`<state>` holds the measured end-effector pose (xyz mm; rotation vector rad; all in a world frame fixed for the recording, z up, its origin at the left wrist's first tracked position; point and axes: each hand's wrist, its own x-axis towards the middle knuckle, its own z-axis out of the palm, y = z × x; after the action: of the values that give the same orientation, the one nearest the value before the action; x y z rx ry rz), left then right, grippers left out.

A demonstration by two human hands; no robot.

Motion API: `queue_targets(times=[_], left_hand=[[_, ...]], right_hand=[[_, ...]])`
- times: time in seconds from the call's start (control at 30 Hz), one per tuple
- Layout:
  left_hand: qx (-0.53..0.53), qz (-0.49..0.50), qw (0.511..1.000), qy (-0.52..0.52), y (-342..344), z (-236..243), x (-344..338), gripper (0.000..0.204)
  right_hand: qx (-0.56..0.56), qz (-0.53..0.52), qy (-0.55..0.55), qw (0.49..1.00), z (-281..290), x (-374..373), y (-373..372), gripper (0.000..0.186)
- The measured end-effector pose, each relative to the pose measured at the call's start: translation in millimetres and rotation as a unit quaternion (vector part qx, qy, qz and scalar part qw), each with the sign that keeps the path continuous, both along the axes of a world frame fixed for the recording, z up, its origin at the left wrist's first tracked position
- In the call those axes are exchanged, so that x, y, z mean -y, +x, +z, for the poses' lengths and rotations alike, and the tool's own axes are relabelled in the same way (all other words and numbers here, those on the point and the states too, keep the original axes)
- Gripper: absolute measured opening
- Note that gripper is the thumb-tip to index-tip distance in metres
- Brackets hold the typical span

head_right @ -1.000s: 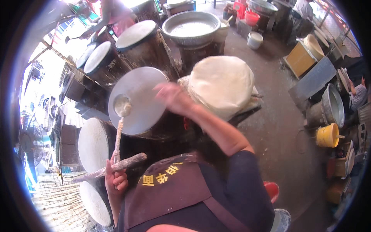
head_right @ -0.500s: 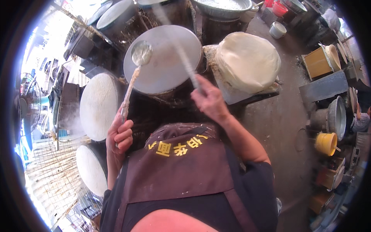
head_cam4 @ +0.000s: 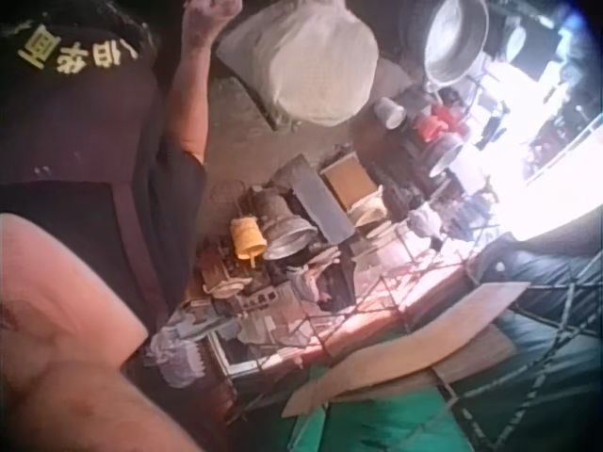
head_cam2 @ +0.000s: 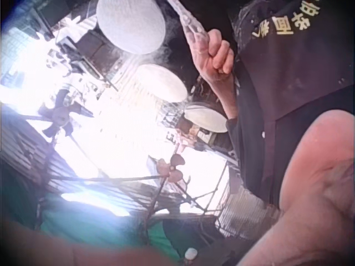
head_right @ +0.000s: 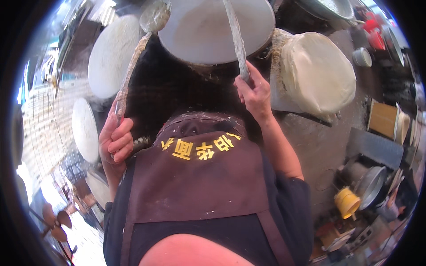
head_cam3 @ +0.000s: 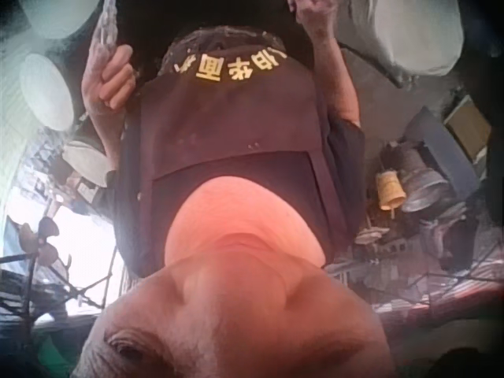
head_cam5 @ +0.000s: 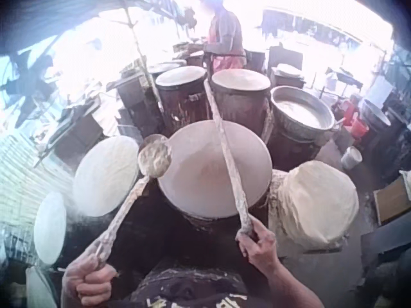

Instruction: The person ladles batter onto several hot griddles, spreads it into thin circles, and flips the crepes as they cook. The person then stacks the finished crepes into a container.

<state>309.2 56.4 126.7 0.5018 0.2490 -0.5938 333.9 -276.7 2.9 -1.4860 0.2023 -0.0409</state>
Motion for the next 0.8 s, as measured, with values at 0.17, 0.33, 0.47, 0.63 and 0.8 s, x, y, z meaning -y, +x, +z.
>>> queue_targets(times=[0.17, 0.33, 0.47, 0.63, 0.8], left_hand=[[-0.075, 0.114, 0.99, 0.038, -63, 0, -9, 0.05], [-0.094, 0.164, 0.981, 0.052, -119, -11, -27, 0.052], [-0.094, 0.197, 0.975, 0.034, -160, -34, -43, 0.052], [-0.104, 0.218, 0.97, 0.005, -215, -64, -68, 0.055], [-0.12, 0.242, 0.963, 0.0, -270, -81, -91, 0.055]], right_hand=[[-0.01, 0.078, -0.026, 0.997, -27, -12, 21, 0.044], [0.005, 0.106, -0.052, 0.993, -28, -25, 2, 0.026], [-0.027, 0.098, -0.087, 0.991, -34, -27, -28, 0.029], [-0.046, 0.145, -0.152, 0.977, -28, -60, -79, 0.03], [-0.056, 0.225, -0.171, 0.958, -35, -107, -118, 0.041]])
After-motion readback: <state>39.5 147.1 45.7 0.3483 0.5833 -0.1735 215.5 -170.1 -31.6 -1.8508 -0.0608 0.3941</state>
